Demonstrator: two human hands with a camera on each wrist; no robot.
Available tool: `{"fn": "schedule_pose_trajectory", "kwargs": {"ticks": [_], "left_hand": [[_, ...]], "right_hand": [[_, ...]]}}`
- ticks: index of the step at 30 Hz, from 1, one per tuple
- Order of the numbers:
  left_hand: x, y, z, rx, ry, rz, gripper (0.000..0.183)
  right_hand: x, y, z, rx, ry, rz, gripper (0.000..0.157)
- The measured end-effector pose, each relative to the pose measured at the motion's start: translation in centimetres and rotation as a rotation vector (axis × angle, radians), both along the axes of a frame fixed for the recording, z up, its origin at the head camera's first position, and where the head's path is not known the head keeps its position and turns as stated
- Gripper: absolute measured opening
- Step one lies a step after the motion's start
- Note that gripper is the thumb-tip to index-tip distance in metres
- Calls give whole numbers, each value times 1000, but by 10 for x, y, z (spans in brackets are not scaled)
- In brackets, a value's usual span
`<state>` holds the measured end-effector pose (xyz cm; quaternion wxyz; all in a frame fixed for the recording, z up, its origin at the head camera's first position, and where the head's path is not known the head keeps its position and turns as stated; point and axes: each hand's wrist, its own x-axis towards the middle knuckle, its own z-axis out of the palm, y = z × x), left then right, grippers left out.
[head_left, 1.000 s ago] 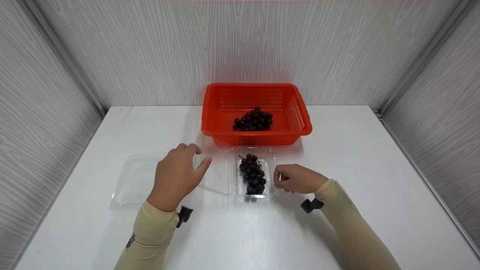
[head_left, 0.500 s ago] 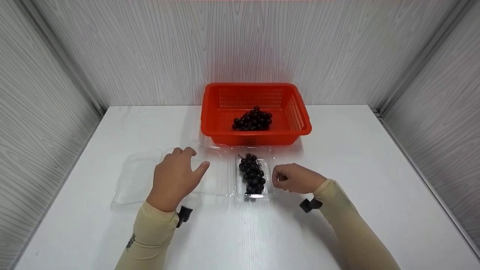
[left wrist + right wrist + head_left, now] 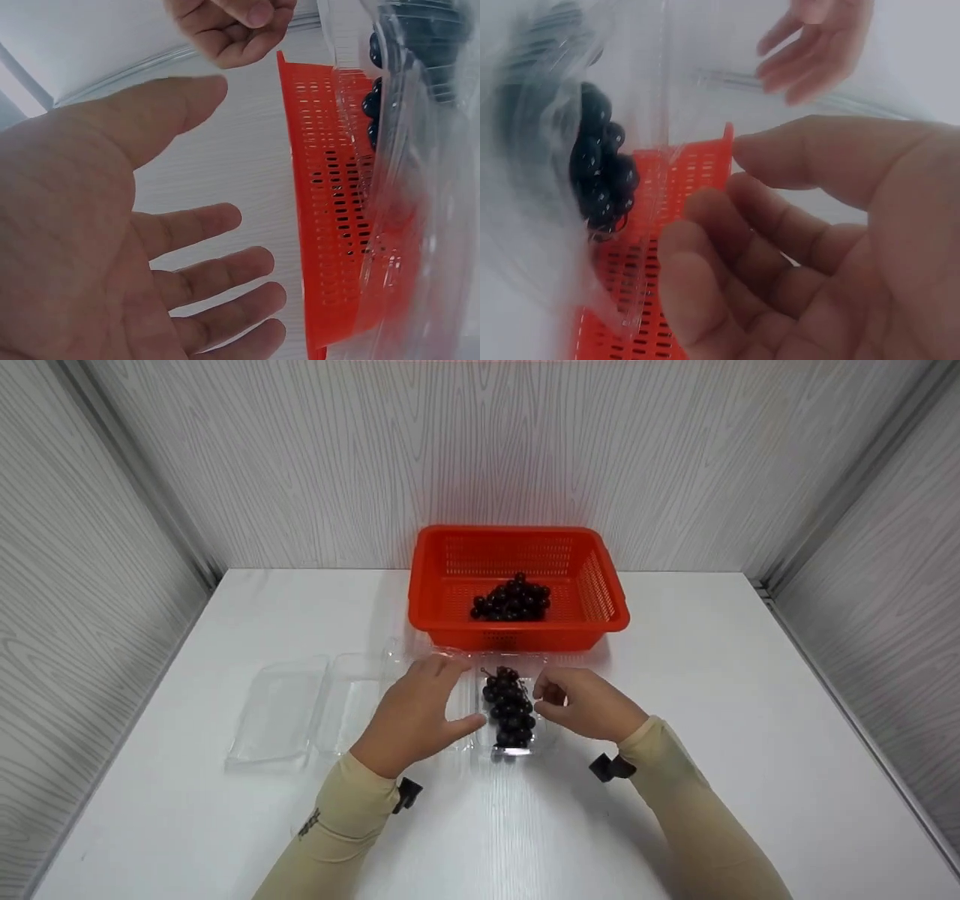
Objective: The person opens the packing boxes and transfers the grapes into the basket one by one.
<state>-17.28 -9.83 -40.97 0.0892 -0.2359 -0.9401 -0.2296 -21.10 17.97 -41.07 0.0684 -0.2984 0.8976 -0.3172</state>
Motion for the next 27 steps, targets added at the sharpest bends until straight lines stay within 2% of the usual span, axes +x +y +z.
{"fn": "schedule_pose_trajectory", "kwargs": {"ticks": [3, 10, 19, 23, 27], "left_hand": [[-2, 5, -6, -11, -59, -34, 80], [-2, 15, -16, -65, -139, -39, 93], [-4, 24, -31, -96, -175, -25, 100], [-6, 25, -34, -106, -219, -16, 100], [-5, 26, -35, -131, -222, -10, 99]], "right_hand": [[0, -6, 2, 21, 21, -33, 6], [-1, -11, -2, 97, 52, -78, 14], [-1, -13, -8, 124, 31, -56, 22], [-2, -17, -9, 163, 5, -69, 24], [-2, -19, -11, 211, 9, -84, 25]]}}
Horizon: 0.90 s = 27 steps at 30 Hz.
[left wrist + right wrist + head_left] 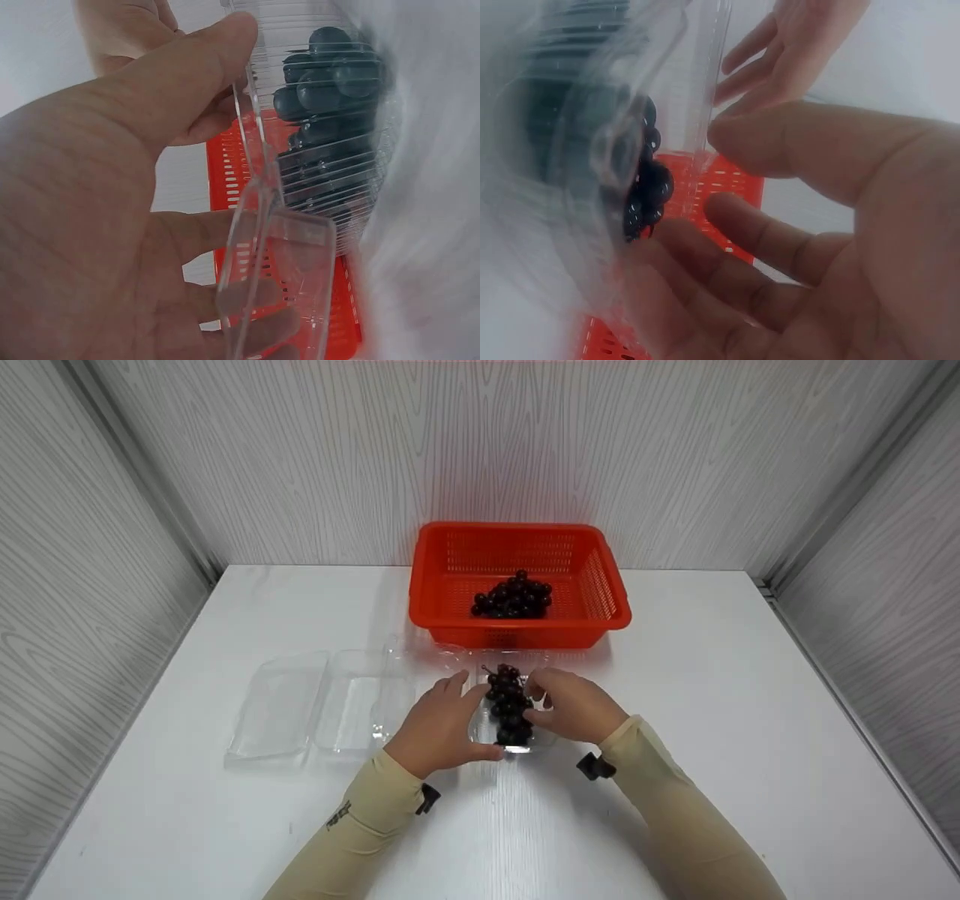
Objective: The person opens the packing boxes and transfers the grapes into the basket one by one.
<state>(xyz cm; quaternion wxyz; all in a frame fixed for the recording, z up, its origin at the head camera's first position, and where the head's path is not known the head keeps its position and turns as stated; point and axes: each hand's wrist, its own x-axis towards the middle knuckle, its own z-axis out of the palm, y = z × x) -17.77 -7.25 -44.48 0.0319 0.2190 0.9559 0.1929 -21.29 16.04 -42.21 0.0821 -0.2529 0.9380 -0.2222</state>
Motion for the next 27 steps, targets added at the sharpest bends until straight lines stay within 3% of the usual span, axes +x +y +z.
{"fn": "schedule_pose_trajectory", "kwargs": {"ticks": [13, 27], "left_hand": [[-1, 0, 2, -1, -28, 22, 91], [5, 4, 3, -44, -42, 59, 87]], "right_hand": [[0, -6, -9, 75, 29, 81, 24], [3, -6, -14, 209, 109, 120, 40]]}}
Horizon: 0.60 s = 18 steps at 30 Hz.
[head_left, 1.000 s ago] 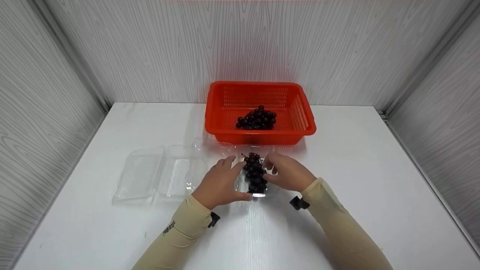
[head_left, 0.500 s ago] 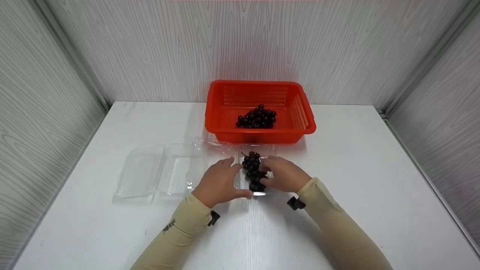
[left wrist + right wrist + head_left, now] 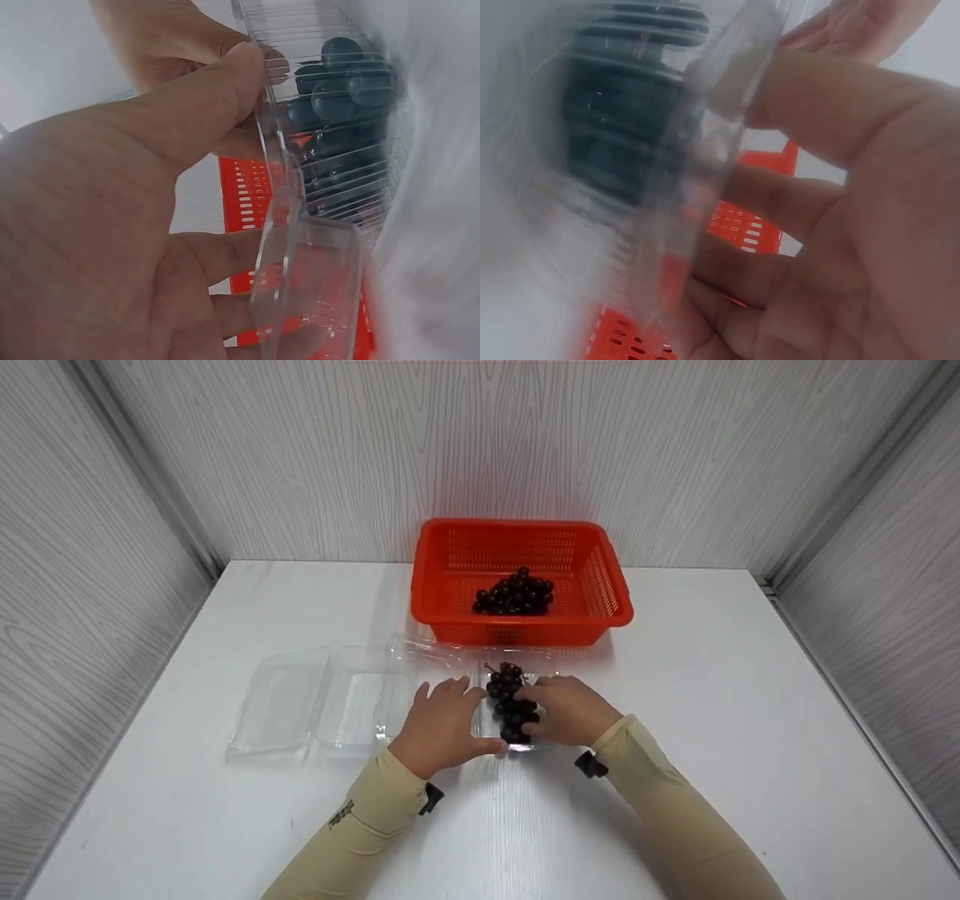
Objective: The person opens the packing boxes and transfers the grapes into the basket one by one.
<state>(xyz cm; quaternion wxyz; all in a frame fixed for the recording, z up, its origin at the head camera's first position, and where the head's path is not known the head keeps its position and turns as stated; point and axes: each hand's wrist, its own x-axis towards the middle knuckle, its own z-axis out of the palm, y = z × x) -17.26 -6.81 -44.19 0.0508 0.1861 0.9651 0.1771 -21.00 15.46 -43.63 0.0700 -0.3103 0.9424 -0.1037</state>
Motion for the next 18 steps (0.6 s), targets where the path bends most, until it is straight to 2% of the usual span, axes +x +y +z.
{"fn": "schedule_pose_trajectory", "kwargs": {"ticks": [6, 12, 18], "left_hand": [[1, 1, 0, -15, -2, 7, 87], [2, 0, 0, 7, -12, 19, 87], [2, 2, 1, 26, -28, 4, 86]], "right_hand": [[-1, -1, -8, 102, 80, 70, 42], [-3, -4, -11, 120, 51, 26, 39], [-3, -4, -10, 125, 25, 10, 32]]}}
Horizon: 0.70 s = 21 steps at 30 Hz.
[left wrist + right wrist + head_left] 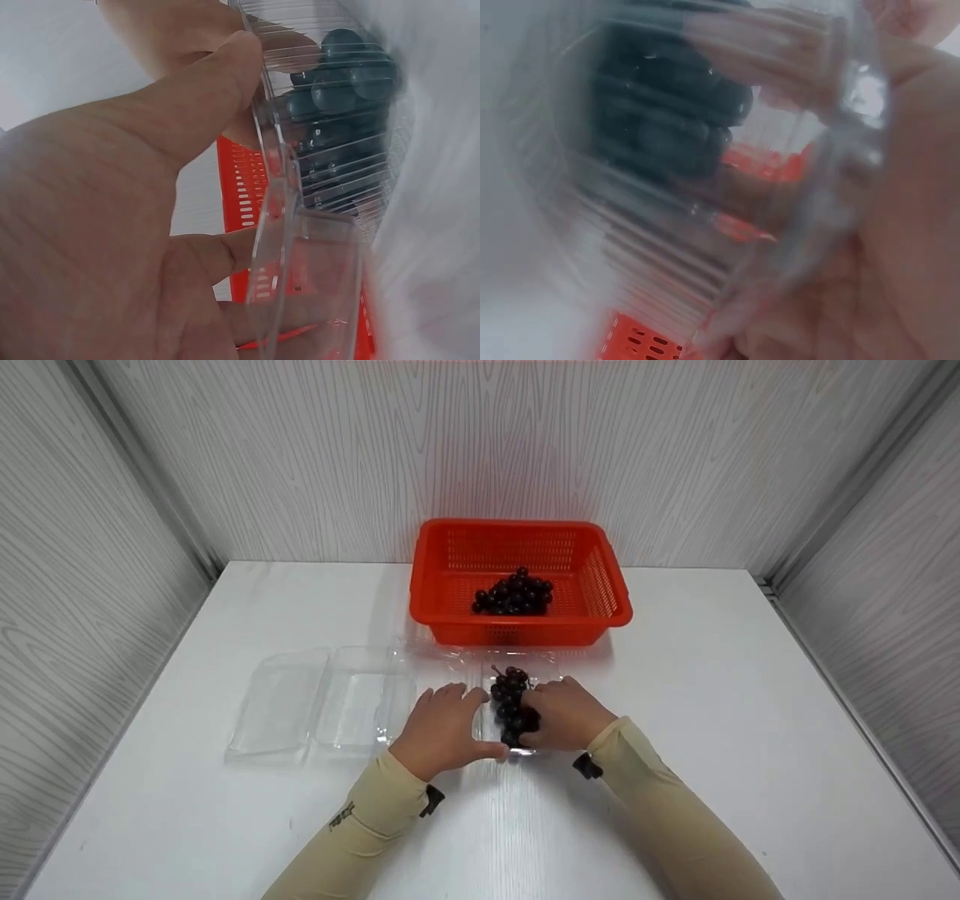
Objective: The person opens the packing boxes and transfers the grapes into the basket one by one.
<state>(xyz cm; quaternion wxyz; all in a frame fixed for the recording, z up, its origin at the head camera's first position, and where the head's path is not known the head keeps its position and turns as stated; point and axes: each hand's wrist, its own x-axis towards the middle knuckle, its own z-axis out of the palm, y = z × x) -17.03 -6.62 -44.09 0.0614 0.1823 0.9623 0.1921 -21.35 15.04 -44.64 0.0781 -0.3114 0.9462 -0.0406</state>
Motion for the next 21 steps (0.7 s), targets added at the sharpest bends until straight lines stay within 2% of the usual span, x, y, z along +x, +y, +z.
{"fn": "schedule_pose_trajectory", "kwargs": {"ticks": [3, 7, 12, 16, 21], "left_hand": [[1, 1, 0, -5, 3, -2, 87], [2, 1, -1, -5, -1, -4, 88], [2, 1, -2, -9, 10, -10, 88], [3, 1, -1, -15, 15, -7, 87], [3, 1, -1, -10, 9, -3, 86]], "right_hand": [[1, 0, -2, -26, -21, -5, 35], [1, 0, -6, -106, -102, -5, 37], [1, 0, -8, -174, -137, 11, 29], [1, -3, -6, -186, -169, -46, 21], [2, -6, -4, -178, -176, -122, 21]]}}
